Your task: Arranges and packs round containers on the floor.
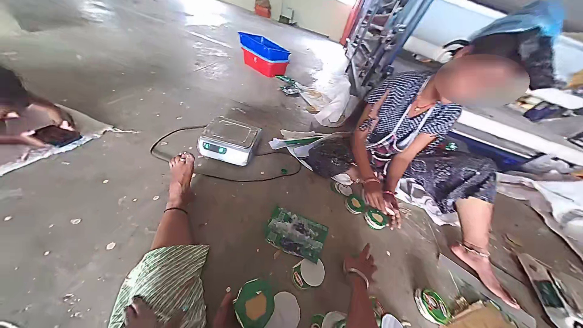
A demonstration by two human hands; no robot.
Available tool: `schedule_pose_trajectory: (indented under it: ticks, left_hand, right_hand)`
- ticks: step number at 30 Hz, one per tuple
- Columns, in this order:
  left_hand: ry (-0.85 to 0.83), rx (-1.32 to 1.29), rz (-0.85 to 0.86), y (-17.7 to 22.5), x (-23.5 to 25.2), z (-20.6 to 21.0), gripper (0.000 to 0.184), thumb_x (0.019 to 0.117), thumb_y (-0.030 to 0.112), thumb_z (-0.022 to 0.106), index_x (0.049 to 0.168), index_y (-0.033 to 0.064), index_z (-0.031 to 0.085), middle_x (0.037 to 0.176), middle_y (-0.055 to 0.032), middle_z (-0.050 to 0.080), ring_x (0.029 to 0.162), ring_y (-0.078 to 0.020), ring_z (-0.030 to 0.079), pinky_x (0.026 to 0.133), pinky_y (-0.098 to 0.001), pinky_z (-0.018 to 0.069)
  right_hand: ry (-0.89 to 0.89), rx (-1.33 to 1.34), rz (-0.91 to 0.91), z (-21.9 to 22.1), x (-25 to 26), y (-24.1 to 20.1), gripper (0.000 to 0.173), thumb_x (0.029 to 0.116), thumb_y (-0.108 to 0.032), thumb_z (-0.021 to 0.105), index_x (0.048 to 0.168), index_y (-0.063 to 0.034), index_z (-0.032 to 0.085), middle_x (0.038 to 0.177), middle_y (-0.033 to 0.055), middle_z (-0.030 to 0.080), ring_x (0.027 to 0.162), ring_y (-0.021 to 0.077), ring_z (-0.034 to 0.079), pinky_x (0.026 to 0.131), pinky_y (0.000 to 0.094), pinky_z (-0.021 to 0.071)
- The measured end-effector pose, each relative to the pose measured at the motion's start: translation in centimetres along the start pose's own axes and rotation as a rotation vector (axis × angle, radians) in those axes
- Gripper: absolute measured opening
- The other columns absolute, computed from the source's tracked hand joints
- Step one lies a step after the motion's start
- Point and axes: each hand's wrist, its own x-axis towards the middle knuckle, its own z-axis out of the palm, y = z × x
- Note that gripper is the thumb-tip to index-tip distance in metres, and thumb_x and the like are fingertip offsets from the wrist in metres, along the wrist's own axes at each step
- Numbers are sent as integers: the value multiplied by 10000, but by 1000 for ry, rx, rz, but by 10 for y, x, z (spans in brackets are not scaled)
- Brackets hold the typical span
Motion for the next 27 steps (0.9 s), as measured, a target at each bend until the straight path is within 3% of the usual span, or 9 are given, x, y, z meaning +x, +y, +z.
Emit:
schedule_pose_trajectory:
  ticks: [1, 3, 7, 10, 14, 17, 22, 25, 27]
  left_hand:
    - [13, -45, -4, 3, 4, 2, 1347, 807, 753, 649, 1591, -85, -57, 1644, -378, 60, 1497, -544, 235, 1145, -696, 303]
    - [214, -135, 55, 13, 0, 9, 1218, 792, 700, 697, 1561, -117, 223, 1551, -397, 330, 1427, -519, 401, 1137, -628, 371]
    - [115, -159, 8, 40, -8, -22, 1368, 762, 610, 805, 1590, -95, -26, 1621, -414, 80, 1500, -554, 217, 1159, -681, 293]
    - [169, -118, 82, 49, 4, -31, 1297, 762, 518, 859, 1641, 40, 34, 1629, -410, 39, 1474, -618, 202, 1094, -764, 304]
    - [213, -50, 136, 54, 55, -32, 1196, 738, 458, 905, 1653, 255, 161, 1612, -429, 24, 1403, -682, 246, 974, -790, 384]
    - [244, -62, 171, 58, 62, -38, 917, 865, 442, 799, 1617, 332, 286, 1628, -403, 34, 1424, -678, 204, 980, -833, 314]
    - [313, 19, 269, 52, 69, -29, 503, 1051, 467, 387, 1545, 393, 441, 1670, -309, 125, 1516, -586, 96, 1081, -853, 121]
    - [406, -89, 397, 54, 54, -25, 360, 1056, 311, 496, 1362, 243, 675, 1640, -310, 244, 1523, -562, 121, 1139, -800, 31]
    - [431, -118, 474, 55, 42, -28, 267, 1013, 188, 603, 1226, 118, 747, 1594, -291, 363, 1518, -540, 181, 1179, -754, 44]
  right_hand:
    - [27, -72, -24, 21, 3, 9, 862, 946, -479, 659, 1642, -196, 237, 1607, 236, 368, 1463, 507, 340, 1026, 784, 331]
    - [24, -130, -49, 34, 8, 12, 851, 987, -586, 549, 1650, -179, 204, 1674, 193, 260, 1542, 462, 205, 1105, 810, 185]
    - [91, -148, -206, 28, -5, 3, 884, 968, -609, 560, 1634, -117, 252, 1689, 255, 142, 1556, 500, 81, 1110, 834, 46]
    - [-20, -219, -678, 30, -50, -50, 901, 853, -675, 656, 1534, -112, 478, 1611, 298, 323, 1509, 524, 232, 1145, 781, 171]
    - [-382, -441, -786, 58, -85, -100, 1126, 767, -776, 681, 1637, -189, 272, 1712, 210, 72, 1571, 458, -34, 1180, 746, -59]
    - [-405, -486, -781, 72, -91, -105, 1128, 765, -779, 683, 1638, -197, 268, 1711, 218, 62, 1571, 456, -37, 1175, 752, -57]
    - [-358, -404, -743, 78, -107, -91, 855, 883, -663, 649, 1583, -232, 413, 1707, 196, 133, 1572, 456, -6, 1169, 765, -39]
    - [-289, -190, -649, 77, -122, -84, 713, 839, -557, 767, 1427, -181, 618, 1671, 202, 261, 1566, 456, 93, 1173, 764, 25]
    - [-276, 5, -560, 61, -138, -83, 767, 773, -420, 875, 1397, -63, 607, 1615, 254, 346, 1538, 461, 207, 1166, 755, 125]
